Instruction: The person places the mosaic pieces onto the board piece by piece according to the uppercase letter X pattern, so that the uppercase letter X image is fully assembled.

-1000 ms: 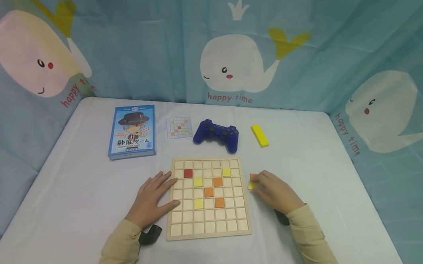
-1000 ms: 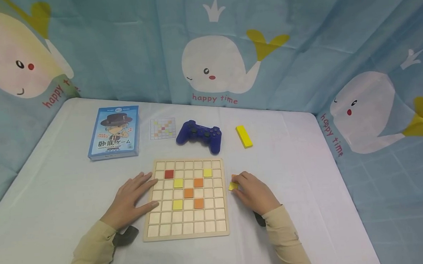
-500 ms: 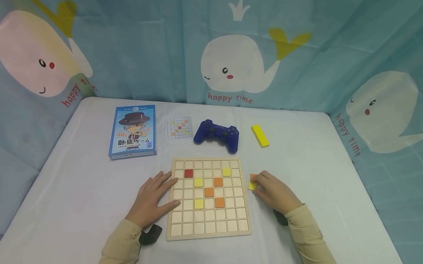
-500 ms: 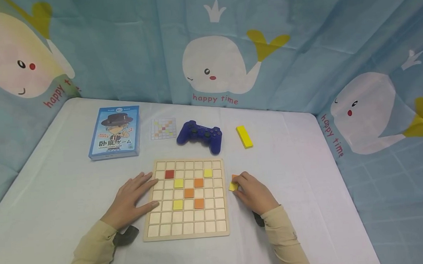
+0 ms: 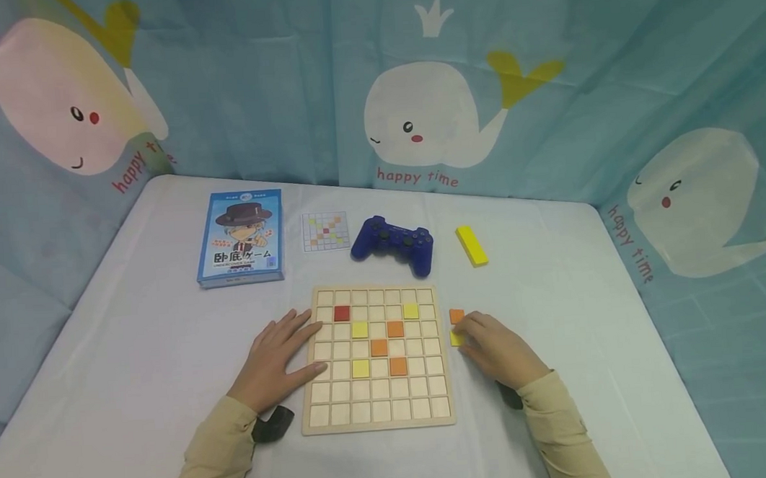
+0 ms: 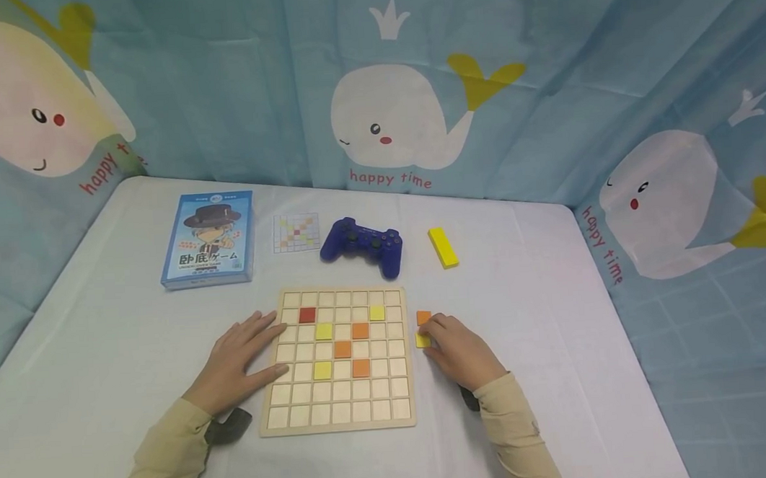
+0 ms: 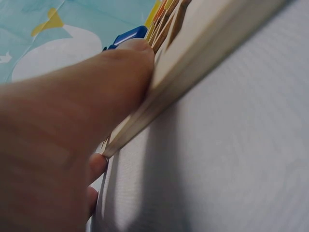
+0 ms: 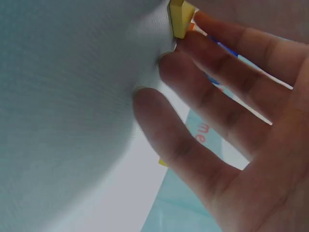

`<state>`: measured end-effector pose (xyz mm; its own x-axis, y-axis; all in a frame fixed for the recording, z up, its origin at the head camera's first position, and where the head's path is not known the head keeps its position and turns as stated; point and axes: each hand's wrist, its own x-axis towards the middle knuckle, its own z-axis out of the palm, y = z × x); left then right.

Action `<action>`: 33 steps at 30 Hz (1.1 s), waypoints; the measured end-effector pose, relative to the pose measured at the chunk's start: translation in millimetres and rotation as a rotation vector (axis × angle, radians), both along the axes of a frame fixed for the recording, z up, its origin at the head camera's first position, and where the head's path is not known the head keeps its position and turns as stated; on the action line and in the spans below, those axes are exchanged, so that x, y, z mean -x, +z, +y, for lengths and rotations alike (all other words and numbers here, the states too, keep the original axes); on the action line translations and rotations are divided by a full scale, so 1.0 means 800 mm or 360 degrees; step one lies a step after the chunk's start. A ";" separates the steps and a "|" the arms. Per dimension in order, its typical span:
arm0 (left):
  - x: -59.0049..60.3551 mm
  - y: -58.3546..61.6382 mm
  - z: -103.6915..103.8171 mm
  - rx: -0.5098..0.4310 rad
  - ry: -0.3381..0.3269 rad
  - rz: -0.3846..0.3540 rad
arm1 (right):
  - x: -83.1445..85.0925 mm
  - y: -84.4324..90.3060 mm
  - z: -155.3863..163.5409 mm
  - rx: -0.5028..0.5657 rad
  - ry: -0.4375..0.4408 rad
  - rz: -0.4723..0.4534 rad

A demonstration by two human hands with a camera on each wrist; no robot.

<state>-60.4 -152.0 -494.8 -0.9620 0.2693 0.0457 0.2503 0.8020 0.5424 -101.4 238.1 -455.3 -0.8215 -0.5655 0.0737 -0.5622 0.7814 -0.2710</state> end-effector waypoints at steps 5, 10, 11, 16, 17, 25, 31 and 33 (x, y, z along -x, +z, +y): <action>0.001 -0.001 0.000 -0.0006 -0.0007 0.0006 | -0.001 0.002 0.000 0.0030 0.0042 0.0031; 0.002 -0.002 0.000 -0.0002 -0.0012 0.0006 | -0.001 0.016 -0.007 0.0093 0.0074 0.0040; 0.002 -0.001 -0.001 0.0001 -0.0012 0.0008 | -0.002 0.020 -0.010 0.0112 0.0093 0.0049; 0.002 0.000 -0.001 0.0007 -0.0006 0.0013 | 0.000 0.036 -0.032 0.0153 0.0223 0.0084; 0.001 0.000 -0.001 -0.0001 -0.0005 0.0021 | 0.000 0.037 -0.037 0.0149 0.0251 0.0093; 0.000 -0.002 -0.002 -0.0009 0.0001 0.0035 | -0.001 0.039 -0.086 0.0166 0.0495 0.0122; -0.001 -0.001 -0.002 -0.0029 0.0003 0.0042 | -0.006 0.047 -0.126 0.0134 0.0663 0.0210; -0.001 0.000 -0.001 -0.0034 -0.0003 0.0041 | -0.010 0.047 -0.138 0.0113 0.0713 0.0228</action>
